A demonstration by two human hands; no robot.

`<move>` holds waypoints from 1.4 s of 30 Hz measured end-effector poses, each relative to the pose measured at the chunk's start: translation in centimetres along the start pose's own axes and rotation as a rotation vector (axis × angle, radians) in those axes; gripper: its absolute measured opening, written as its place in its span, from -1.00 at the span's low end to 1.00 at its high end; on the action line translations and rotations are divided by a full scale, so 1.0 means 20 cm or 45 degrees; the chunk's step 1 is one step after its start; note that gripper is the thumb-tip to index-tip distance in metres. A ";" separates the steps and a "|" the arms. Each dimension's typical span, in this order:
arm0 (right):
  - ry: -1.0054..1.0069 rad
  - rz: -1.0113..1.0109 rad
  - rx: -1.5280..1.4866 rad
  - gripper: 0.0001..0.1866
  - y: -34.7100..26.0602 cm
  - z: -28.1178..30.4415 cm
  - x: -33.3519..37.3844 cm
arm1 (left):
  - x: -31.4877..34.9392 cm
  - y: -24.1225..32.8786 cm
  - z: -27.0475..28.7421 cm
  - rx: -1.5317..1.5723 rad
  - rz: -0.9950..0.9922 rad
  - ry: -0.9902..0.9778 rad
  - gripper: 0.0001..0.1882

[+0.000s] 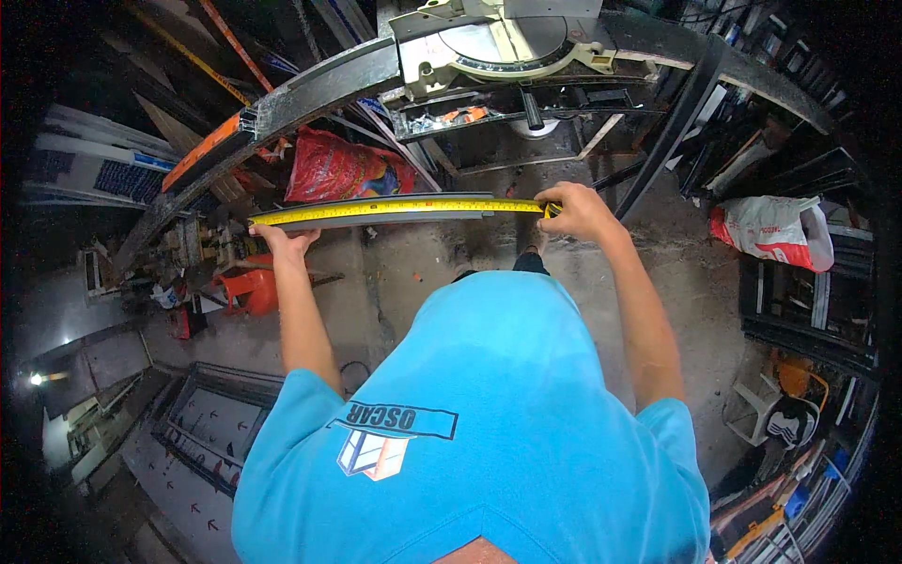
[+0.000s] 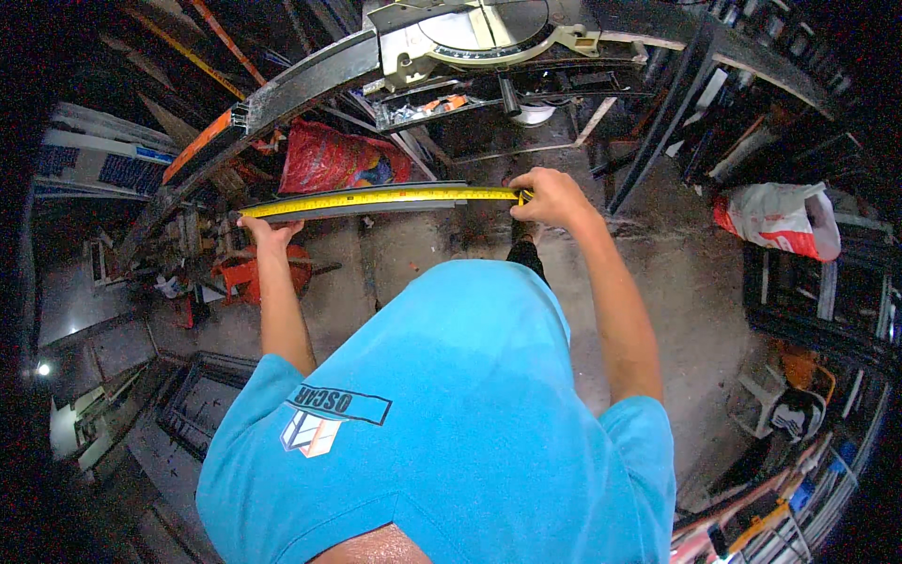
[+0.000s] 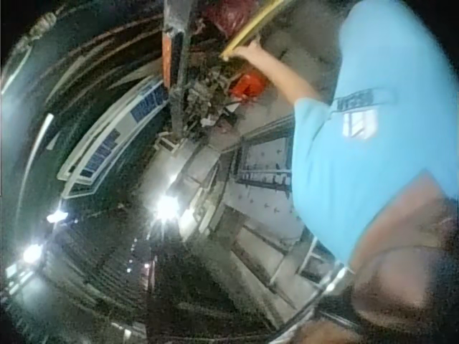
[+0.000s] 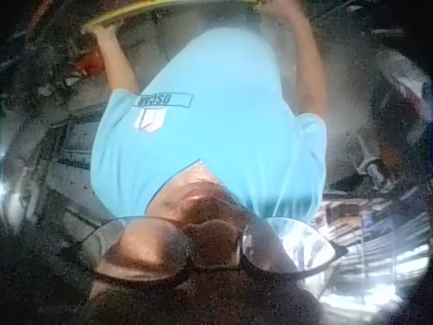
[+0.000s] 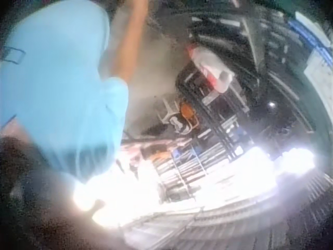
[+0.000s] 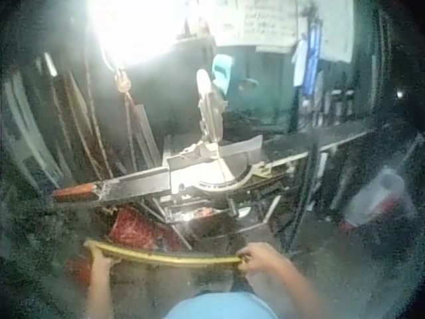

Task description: The person uses a miter saw to cut several metal profiles in a workshop. They measure the profiles with a tape measure, position them on the saw, and perform cuts. The person handles both black and orange-colored metal pieces, measuring and cutting them sequentially.

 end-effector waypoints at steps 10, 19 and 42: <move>-0.005 -0.029 0.006 -0.45 -0.01 0.02 0.01 | 0.00 0.00 -0.03 -0.011 0.003 0.043 0.20; 0.021 -0.026 -0.047 -0.46 0.02 -0.02 0.00 | 0.09 0.01 -0.09 -0.007 -0.078 -0.003 0.20; -0.063 -0.065 0.006 -0.42 -0.04 0.01 -0.07 | -0.07 0.04 -0.03 -0.082 -0.102 -0.040 0.23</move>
Point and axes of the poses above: each hand's wrist, its own x-axis away from the middle knuckle, its own z-axis out of the back of the hand, y = z × x, the point moved 2 cm from there along -x, towards the middle knuckle
